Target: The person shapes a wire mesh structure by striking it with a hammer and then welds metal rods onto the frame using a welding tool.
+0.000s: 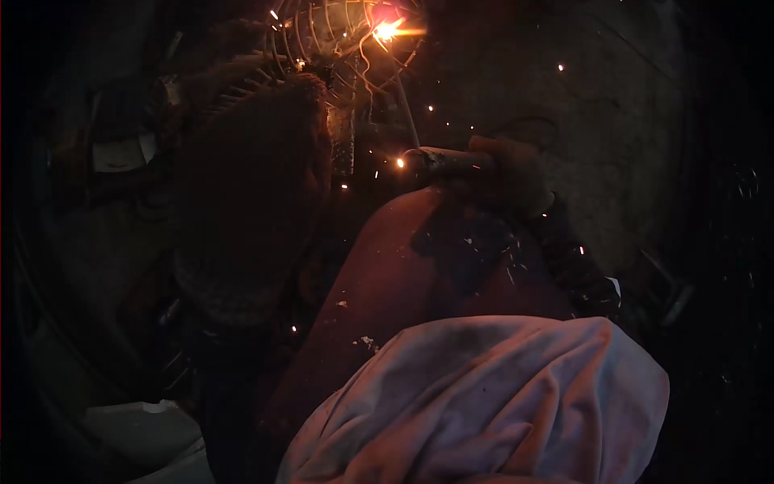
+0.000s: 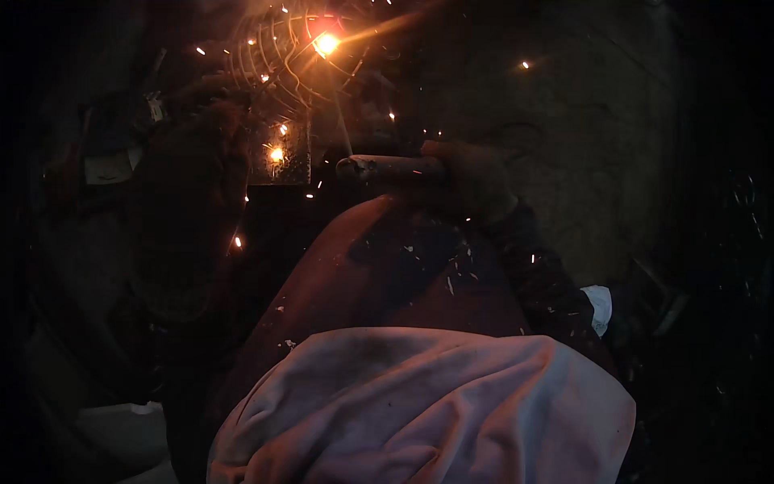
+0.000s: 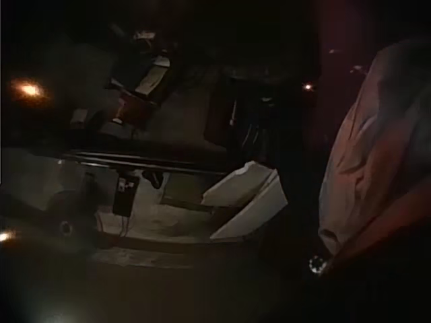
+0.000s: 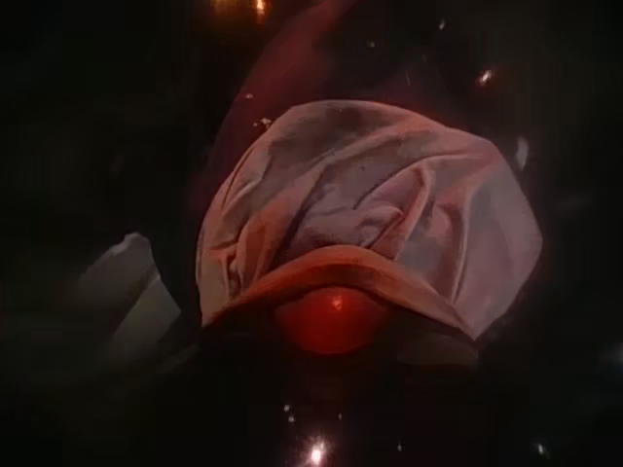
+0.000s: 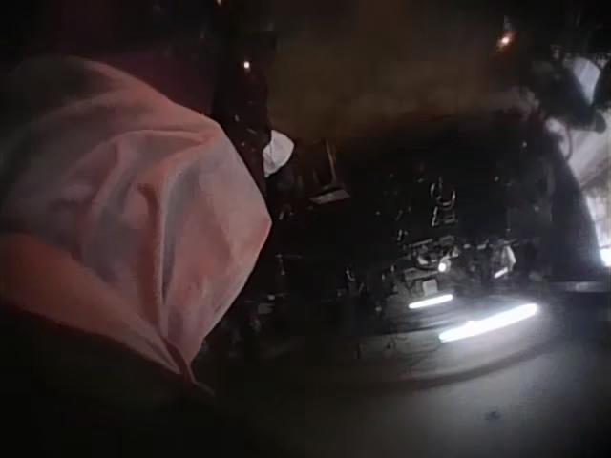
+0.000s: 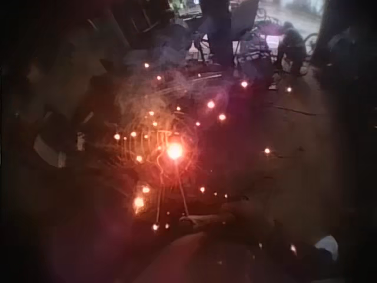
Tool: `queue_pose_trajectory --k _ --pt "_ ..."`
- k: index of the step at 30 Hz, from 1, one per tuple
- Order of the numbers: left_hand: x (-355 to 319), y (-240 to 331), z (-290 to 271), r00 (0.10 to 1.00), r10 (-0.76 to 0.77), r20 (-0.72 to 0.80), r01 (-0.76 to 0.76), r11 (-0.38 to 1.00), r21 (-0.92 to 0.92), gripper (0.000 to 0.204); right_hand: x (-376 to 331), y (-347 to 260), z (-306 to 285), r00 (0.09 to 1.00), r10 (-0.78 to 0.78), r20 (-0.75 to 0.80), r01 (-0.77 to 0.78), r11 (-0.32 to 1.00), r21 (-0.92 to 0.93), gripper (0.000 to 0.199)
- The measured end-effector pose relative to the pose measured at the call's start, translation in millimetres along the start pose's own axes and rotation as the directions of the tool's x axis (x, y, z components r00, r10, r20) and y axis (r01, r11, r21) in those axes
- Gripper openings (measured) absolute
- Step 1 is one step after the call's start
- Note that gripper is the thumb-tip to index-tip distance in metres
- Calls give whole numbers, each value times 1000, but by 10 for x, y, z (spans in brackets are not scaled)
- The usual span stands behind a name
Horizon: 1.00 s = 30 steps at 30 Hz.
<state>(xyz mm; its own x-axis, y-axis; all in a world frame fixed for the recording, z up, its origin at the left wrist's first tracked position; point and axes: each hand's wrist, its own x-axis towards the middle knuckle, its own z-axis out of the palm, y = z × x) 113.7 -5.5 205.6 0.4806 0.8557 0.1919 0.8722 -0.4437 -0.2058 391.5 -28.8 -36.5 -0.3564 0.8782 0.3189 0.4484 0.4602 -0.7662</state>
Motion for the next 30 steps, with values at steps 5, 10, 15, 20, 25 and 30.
queue_pose_trajectory --k 5,10,15,20,25,30 --pt "88 91 -164 969 -152 195 154 988 3 27 26 -65 -27 999 17 39 -17 1000 -7 61" --pt "125 1 -14 995 -35 97 35 999 -1 27 -4 -19 -21 999 47 19 -46 998 -42 62" --pt "-28 -80 76 998 33 -52 -31 999 33 27 24 -62 -47 992 105 68 -104 994 -25 58" --pt "24 19 -70 990 -54 130 43 995 87 28 38 -87 -56 988 119 99 -115 992 -47 54" --pt "38 21 -84 991 -64 117 60 998 37 27 71 -131 -64 986 134 101 -126 989 -82 50" --pt "60 57 -164 973 -123 196 121 992 20 27 70 -160 -42 985 136 107 -125 987 -99 49"
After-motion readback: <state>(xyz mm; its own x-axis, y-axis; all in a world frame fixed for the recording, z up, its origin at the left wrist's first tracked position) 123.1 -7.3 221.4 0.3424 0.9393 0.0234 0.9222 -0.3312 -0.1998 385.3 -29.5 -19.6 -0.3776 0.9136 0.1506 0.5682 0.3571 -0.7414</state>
